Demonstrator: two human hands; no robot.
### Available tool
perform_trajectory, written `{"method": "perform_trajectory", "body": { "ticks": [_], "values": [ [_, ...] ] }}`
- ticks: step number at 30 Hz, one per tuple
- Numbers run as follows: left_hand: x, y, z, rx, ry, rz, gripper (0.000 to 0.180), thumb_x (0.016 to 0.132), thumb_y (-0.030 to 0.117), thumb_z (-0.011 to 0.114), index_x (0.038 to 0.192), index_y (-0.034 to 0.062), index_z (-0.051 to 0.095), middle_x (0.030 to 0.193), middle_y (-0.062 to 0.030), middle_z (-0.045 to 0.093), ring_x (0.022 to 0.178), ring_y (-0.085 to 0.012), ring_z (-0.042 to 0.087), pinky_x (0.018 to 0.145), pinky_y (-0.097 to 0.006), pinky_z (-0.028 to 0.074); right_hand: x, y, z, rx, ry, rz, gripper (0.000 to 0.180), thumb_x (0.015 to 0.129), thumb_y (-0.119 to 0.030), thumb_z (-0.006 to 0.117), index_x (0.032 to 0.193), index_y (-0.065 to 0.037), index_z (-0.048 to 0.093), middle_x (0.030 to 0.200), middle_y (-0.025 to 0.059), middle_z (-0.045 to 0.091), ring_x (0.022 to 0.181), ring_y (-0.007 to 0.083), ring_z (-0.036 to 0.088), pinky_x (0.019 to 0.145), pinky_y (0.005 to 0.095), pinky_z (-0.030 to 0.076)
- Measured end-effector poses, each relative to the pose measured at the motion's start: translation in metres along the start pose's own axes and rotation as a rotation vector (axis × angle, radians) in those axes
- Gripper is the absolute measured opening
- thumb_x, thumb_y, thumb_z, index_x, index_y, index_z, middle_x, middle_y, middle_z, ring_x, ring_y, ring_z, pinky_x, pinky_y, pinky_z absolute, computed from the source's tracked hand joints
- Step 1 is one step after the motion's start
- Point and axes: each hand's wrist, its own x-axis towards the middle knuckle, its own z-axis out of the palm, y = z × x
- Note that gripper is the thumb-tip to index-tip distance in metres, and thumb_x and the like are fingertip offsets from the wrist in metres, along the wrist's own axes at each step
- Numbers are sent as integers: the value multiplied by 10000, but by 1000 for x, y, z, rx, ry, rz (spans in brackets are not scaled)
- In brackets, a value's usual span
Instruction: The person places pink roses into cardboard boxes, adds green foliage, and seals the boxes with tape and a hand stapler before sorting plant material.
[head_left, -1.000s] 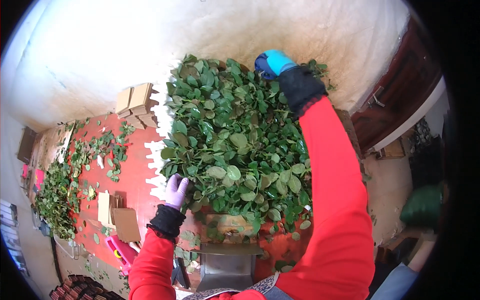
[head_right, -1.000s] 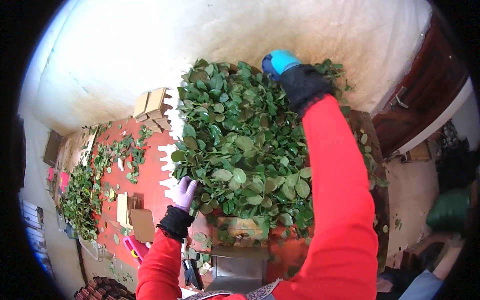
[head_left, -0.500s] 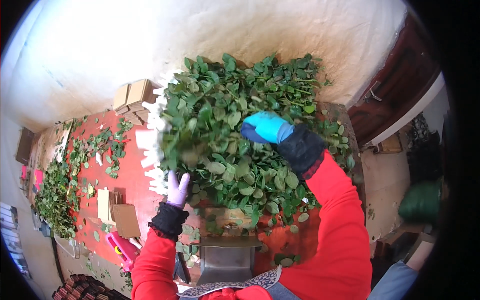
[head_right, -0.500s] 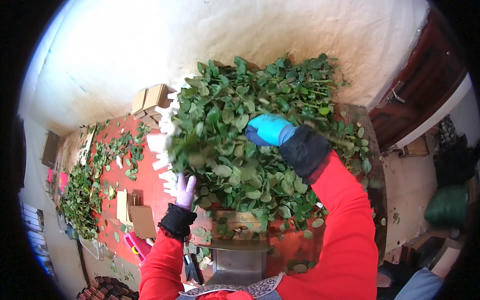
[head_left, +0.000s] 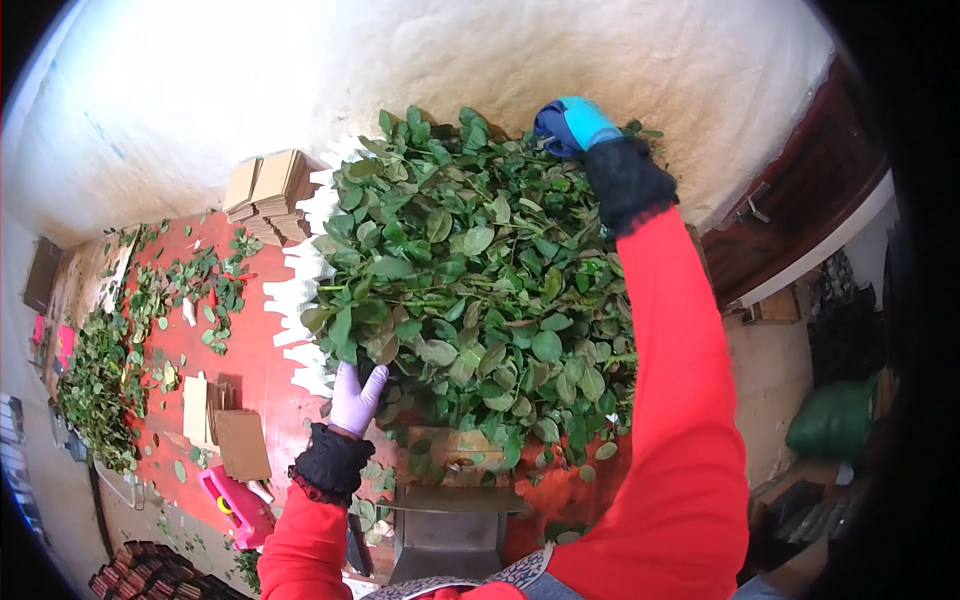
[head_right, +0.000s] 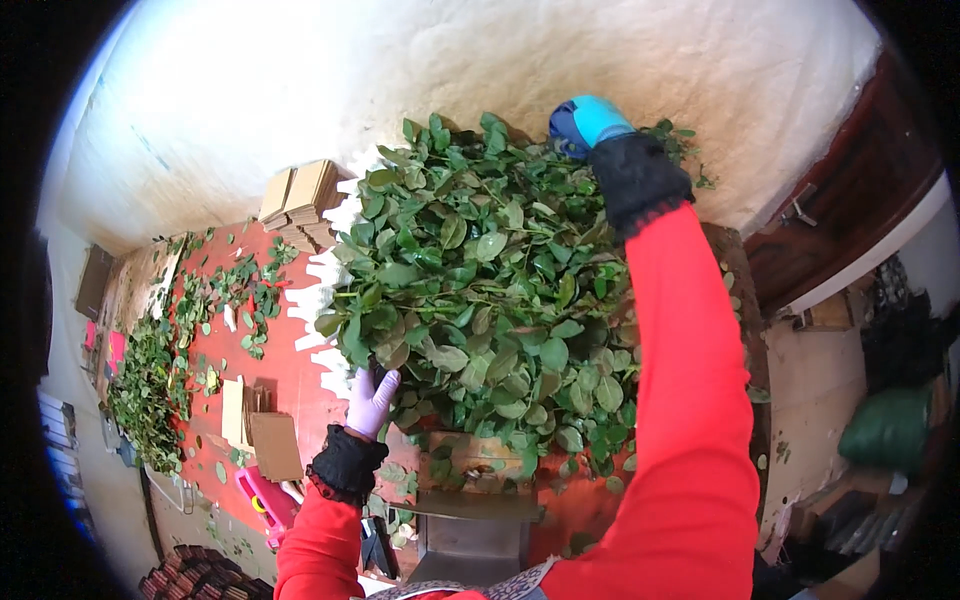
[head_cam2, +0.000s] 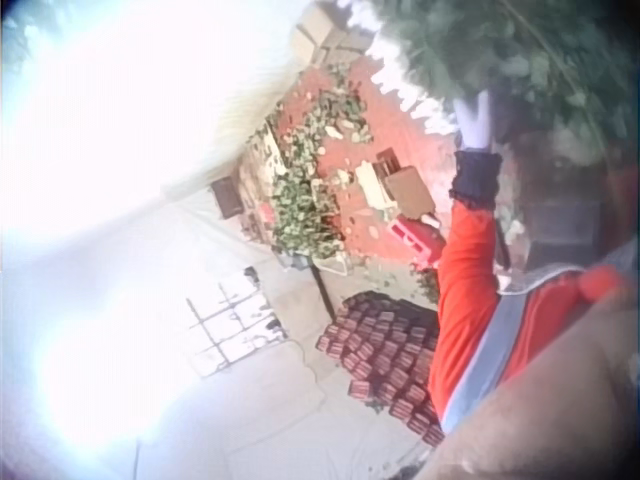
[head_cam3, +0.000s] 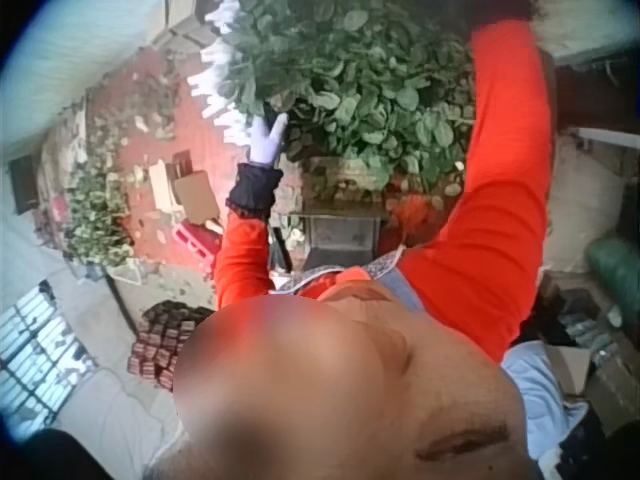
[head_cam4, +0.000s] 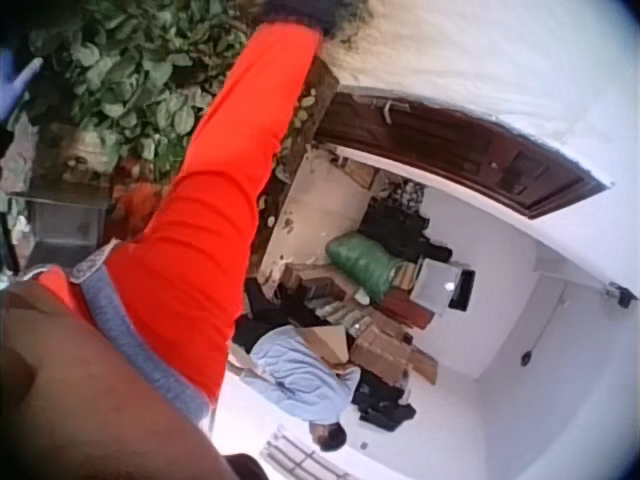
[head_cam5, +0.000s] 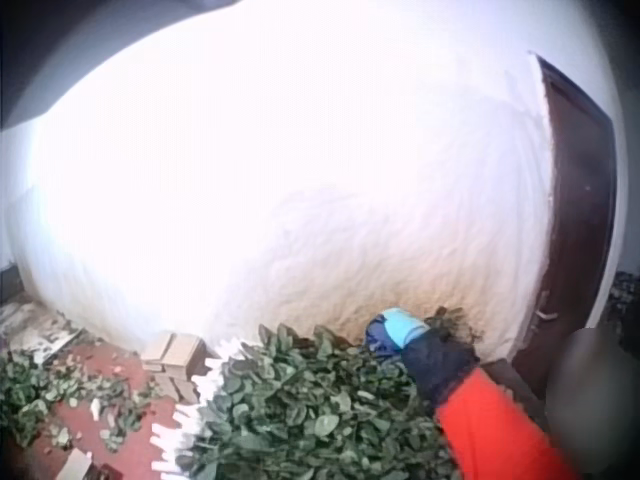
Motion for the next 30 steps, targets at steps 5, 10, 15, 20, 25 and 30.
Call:
{"method": "perform_trajectory", "body": {
  "ticks": [5, 10, 15, 20, 25, 30],
  "values": [
    [2, 19, 3, -67, -90, -70, 532, 912, 234, 705, 1305, -47, 484, 1215, -149, 615, 1100, -230, 571, 985, -354, 435, 65, 44, 61, -205, 82, 193, 281, 834, -264, 564, 889, -42, 727, 824, 190, 699, 765, 332, 685, 719, 419, 522],
    [2, 3, 5, -52, -108, -136, 565, 883, 217, 735, 1296, -74, 482, 1175, -160, 638, 1054, -223, 601, 957, -342, 457, 72, 54, 86, -424, -37, 45, 256, 811, -236, 568, 871, -42, 724, 916, 226, 682, 834, 389, 670, 729, 449, 521],
    [-6, 20, -4, -32, -89, -175, 548, 889, 172, 720, 1315, -67, 471, 1208, -151, 628, 1084, -216, 589, 976, -339, 451, 27, 31, 39, 255, -301, 43, 263, 882, -262, 594, 983, -53, 718, 837, 122, 697, 684, 190, 656, 588, 355, 511],
    [-4, -4, 4, -273, -129, -182, 560, 917, 131, 687, 1394, 11, 420, 1300, -90, 573, 1152, -207, 540, 1003, -349, 428, -29, 28, -16, -220, -363, -726, 314, 742, -117, 708, 1056, -101, 708, 957, 97, 699, 773, 278, 654, 640, 358, 521],
    [-1, -36, -2, -93, -156, -270, 519, 920, 135, 668, 1371, -7, 452, 1296, -118, 602, 1157, -238, 577, 1018, -357, 433, -82, 1, -7, -15, -365, -1120, 376, 650, -145, 821, 1002, -98, 697, 953, 111, 691, 803, 307, 658, 681, 387, 535],
    [-10, -62, -12, 396, -160, -358, 391, 967, 254, 601, 1276, 16, 578, 1127, -67, 683, 1008, -209, 634, 873, -319, 495, -158, -49, 34, 31, -341, -253, 241, 848, -280, 654, 981, -85, 704, 848, 148, 693, 737, 328, 655, 711, 399, 525]
  ]
}}
